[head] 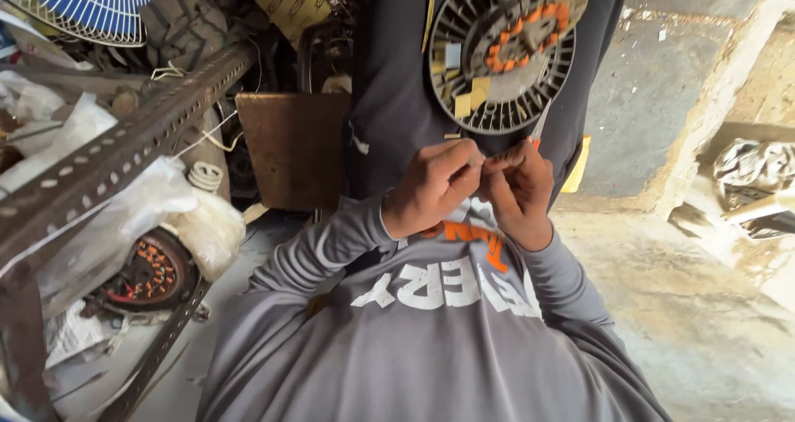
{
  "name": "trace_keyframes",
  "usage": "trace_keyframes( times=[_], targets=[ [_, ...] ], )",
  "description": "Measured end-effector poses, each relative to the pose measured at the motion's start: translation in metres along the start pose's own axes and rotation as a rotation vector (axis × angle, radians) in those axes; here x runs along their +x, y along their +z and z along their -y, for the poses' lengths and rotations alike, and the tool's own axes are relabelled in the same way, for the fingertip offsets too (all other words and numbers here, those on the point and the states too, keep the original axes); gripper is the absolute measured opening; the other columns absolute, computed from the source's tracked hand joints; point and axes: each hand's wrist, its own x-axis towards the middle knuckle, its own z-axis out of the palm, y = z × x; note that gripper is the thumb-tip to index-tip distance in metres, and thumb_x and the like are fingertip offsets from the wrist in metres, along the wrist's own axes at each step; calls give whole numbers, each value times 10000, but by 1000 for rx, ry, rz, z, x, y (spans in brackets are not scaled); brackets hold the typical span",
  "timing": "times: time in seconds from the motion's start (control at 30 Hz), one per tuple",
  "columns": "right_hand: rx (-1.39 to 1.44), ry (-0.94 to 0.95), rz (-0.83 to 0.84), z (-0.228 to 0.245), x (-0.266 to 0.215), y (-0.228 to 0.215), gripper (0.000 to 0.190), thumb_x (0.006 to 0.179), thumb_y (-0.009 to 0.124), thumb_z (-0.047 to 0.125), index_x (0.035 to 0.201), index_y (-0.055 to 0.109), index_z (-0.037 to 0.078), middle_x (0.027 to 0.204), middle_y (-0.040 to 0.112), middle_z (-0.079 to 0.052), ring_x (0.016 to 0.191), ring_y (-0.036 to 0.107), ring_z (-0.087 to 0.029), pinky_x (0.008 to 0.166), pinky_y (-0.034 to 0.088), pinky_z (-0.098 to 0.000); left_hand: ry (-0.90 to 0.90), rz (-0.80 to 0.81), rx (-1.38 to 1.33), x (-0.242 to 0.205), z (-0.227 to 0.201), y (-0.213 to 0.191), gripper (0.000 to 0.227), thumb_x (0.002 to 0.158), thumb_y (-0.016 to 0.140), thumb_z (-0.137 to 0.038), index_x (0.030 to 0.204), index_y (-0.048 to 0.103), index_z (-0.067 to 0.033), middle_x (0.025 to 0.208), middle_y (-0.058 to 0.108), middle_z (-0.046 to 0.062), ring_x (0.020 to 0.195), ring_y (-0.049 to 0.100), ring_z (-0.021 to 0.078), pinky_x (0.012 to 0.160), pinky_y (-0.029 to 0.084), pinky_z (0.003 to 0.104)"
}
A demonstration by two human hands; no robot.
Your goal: The person sits and cuts small rectangular pieces from a sheet of insulating material using scissors, then presses the cut pieces into the slots of a motor commutator segment, fitting each piece by hand and checking the fit as they work around the part.
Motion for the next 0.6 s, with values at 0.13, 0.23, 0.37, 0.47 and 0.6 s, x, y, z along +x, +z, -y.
trace_keyframes(
  times=[0.13, 0.23, 0.37, 0.47, 0.6],
  targets=[
    [-87, -45, -34, -20, 14, -7, 86, 973, 548, -104, 949, 545, -22, 780, 649, -68, 647, 609, -96, 588, 479, -249, 18, -56, 97, 13, 12, -2, 94, 995, 602, 25, 966, 519, -10, 825, 557, 105, 732, 605, 251, 647, 478, 346],
    [-343, -242, -2, -9, 40, -14, 76, 926, 629, -79, 955, 579, -29, 842, 677, -120, 699, 637, -180, 645, 510, -302, -123, -19, -58, 26, 19, -13, 80, 954, 615, 15, 934, 540, -4, 742, 543, 69, 607, 523, 113, 557, 426, 295],
    [-459, -410, 79, 23, 71, -16, 204, 840, 787, -15, 1007, 673, -43, 917, 699, -164, 788, 694, -263, 705, 555, -352, -276, 76, -311, 37, 33, -24, 63, 1000, 597, -7, 949, 561, -7, 704, 560, 21, 634, 512, 33, 551, 422, 258],
    [-400, -358, 60, 21, 77, -25, 227, 807, 825, -6, 1004, 715, -34, 942, 708, -153, 822, 711, -255, 722, 568, -343, -286, 103, -249, 48, 29, -26, 109, 1011, 642, -33, 950, 563, 10, 696, 533, 22, 623, 485, 50, 548, 409, 268],
    [-238, -263, -174, 16, 92, -29, 172, 834, 822, -14, 970, 717, -17, 951, 704, -107, 805, 692, -189, 706, 553, -285, 38, -80, 127, 81, 17, -33, 161, 1061, 669, -159, 1117, 630, -13, 898, 658, 51, 832, 671, 189, 702, 540, 340]
  ],
)
